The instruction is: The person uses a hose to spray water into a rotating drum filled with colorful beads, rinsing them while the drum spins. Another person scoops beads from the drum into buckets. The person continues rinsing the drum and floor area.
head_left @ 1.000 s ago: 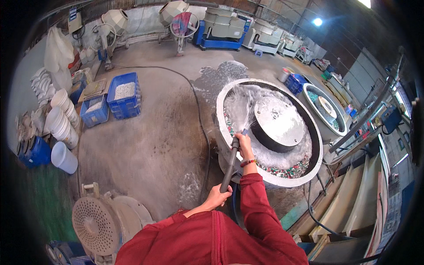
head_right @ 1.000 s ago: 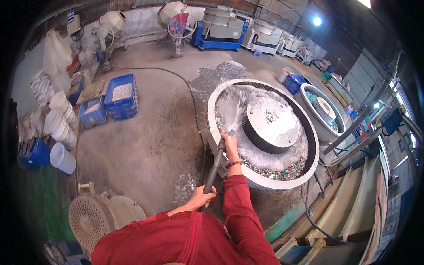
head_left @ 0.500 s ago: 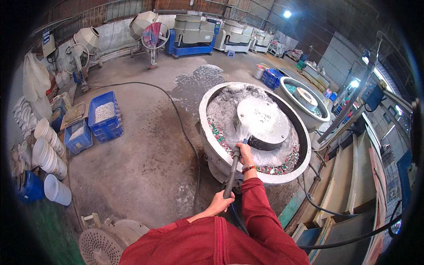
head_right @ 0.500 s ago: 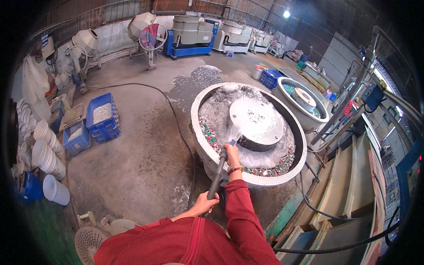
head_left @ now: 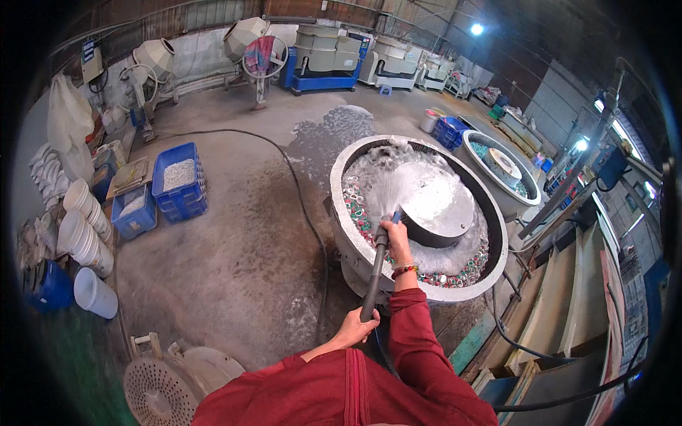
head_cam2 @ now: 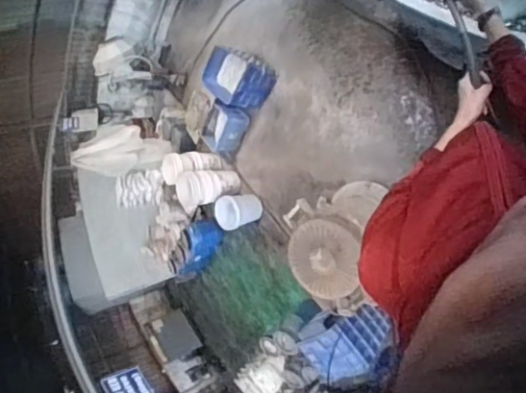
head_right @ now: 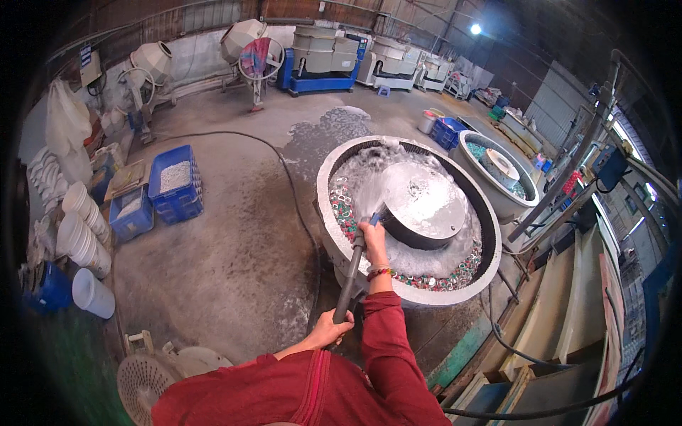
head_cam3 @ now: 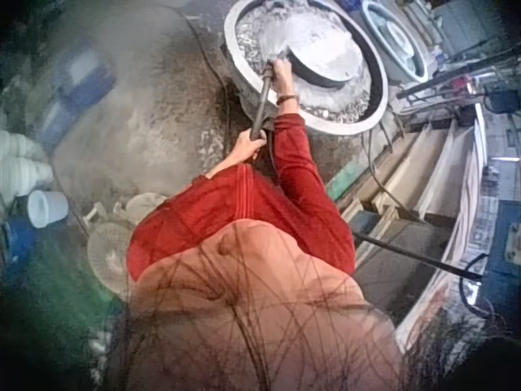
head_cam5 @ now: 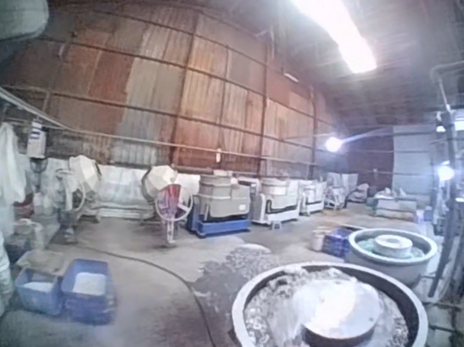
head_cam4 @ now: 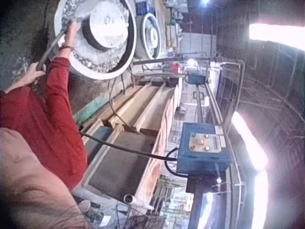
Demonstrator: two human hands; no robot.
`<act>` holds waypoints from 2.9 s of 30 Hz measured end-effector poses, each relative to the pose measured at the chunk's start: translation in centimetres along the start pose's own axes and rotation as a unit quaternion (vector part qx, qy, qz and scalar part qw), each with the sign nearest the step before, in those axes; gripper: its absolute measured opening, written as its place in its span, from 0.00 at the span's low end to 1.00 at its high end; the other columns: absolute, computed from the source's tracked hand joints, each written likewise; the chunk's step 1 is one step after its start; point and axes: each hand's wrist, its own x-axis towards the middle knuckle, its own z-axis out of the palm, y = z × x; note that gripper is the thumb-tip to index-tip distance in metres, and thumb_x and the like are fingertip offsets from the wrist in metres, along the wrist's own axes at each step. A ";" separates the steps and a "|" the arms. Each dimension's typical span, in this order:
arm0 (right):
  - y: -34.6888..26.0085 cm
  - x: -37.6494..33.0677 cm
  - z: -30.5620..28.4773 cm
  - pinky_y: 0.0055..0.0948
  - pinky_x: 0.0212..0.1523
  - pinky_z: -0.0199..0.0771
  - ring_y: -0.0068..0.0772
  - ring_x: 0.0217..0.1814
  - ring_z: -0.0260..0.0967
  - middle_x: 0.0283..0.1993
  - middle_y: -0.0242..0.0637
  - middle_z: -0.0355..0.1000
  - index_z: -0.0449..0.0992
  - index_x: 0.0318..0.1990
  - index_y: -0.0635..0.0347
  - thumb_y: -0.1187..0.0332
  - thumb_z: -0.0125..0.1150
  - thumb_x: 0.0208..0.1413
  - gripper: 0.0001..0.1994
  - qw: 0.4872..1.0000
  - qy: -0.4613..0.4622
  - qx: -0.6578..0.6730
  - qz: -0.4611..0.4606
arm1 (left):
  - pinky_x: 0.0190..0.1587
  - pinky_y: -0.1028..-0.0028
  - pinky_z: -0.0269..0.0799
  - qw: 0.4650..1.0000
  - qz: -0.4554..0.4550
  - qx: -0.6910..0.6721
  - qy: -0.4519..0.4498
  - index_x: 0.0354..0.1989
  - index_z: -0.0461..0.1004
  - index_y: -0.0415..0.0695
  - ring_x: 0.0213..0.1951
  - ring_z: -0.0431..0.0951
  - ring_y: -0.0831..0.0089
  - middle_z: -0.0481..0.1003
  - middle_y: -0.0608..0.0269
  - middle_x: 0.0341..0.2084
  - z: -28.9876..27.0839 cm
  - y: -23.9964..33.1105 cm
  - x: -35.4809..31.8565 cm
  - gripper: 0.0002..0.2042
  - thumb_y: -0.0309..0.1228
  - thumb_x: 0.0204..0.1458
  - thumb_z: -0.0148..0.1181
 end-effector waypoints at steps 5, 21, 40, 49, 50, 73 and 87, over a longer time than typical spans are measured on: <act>0.5 0.1 -1.5 0.33 0.12 0.68 0.32 0.13 0.62 0.19 0.36 0.63 0.63 0.31 0.62 0.72 0.53 0.46 0.07 0.999 0.024 0.008 0.026 | 0.13 0.78 0.61 1.000 -0.002 0.007 -0.004 0.31 0.69 0.43 0.12 0.64 0.82 0.64 0.70 0.13 0.5 -0.1 0.5 0.06 0.28 0.46 0.56; -0.9 -1.5 -5.4 0.33 0.14 0.71 0.28 0.17 0.65 0.21 0.33 0.64 0.65 0.33 0.60 0.68 0.55 0.46 0.09 0.998 0.038 -0.016 -0.054 | 0.13 0.79 0.60 0.997 -0.006 0.049 -0.055 0.30 0.69 0.43 0.11 0.64 0.81 0.65 0.70 0.13 2.2 -0.8 0.0 0.04 0.27 0.47 0.56; -2.1 -6.1 -16.2 0.39 0.14 0.71 0.35 0.15 0.63 0.21 0.36 0.63 0.64 0.34 0.61 0.68 0.54 0.46 0.10 0.993 0.111 0.021 0.037 | 0.13 0.79 0.59 0.995 -0.023 0.037 -0.088 0.31 0.68 0.44 0.11 0.63 0.83 0.66 0.71 0.15 11.2 -2.2 0.4 0.06 0.28 0.46 0.58; 3.4 -7.6 -25.3 0.43 0.21 0.74 0.41 0.18 0.66 0.22 0.41 0.64 0.64 0.34 0.63 0.67 0.52 0.48 0.10 0.973 0.168 0.093 0.130 | 0.14 0.79 0.59 0.988 -0.013 0.126 -0.088 0.34 0.68 0.44 0.12 0.64 0.81 0.66 0.70 0.16 15.0 -4.0 0.6 0.10 0.30 0.45 0.60; 3.5 -7.8 -25.7 0.43 0.21 0.74 0.42 0.19 0.66 0.22 0.41 0.64 0.64 0.34 0.64 0.67 0.52 0.48 0.10 0.969 0.173 0.101 0.141 | 0.14 0.80 0.60 0.988 -0.017 0.122 -0.092 0.34 0.68 0.44 0.13 0.64 0.82 0.66 0.71 0.16 15.4 -4.2 0.7 0.10 0.30 0.45 0.60; 6.5 -5.2 -16.6 0.43 0.19 0.75 0.37 0.22 0.66 0.25 0.41 0.64 0.65 0.32 0.63 0.67 0.54 0.46 0.10 0.977 0.147 0.054 0.146 | 0.15 0.80 0.59 0.991 -0.019 0.130 -0.031 0.35 0.68 0.46 0.14 0.63 0.83 0.65 0.72 0.17 7.9 -3.1 -0.8 0.08 0.29 0.47 0.59; 3.3 -1.7 0.8 0.38 0.13 0.72 0.30 0.17 0.63 0.21 0.33 0.62 0.66 0.30 0.60 0.67 0.54 0.45 0.08 0.996 0.044 -0.040 0.068 | 0.13 0.78 0.59 1.000 0.006 0.009 -0.012 0.35 0.66 0.45 0.12 0.62 0.82 0.65 0.70 0.15 -2.7 -0.1 -2.8 0.08 0.26 0.47 0.56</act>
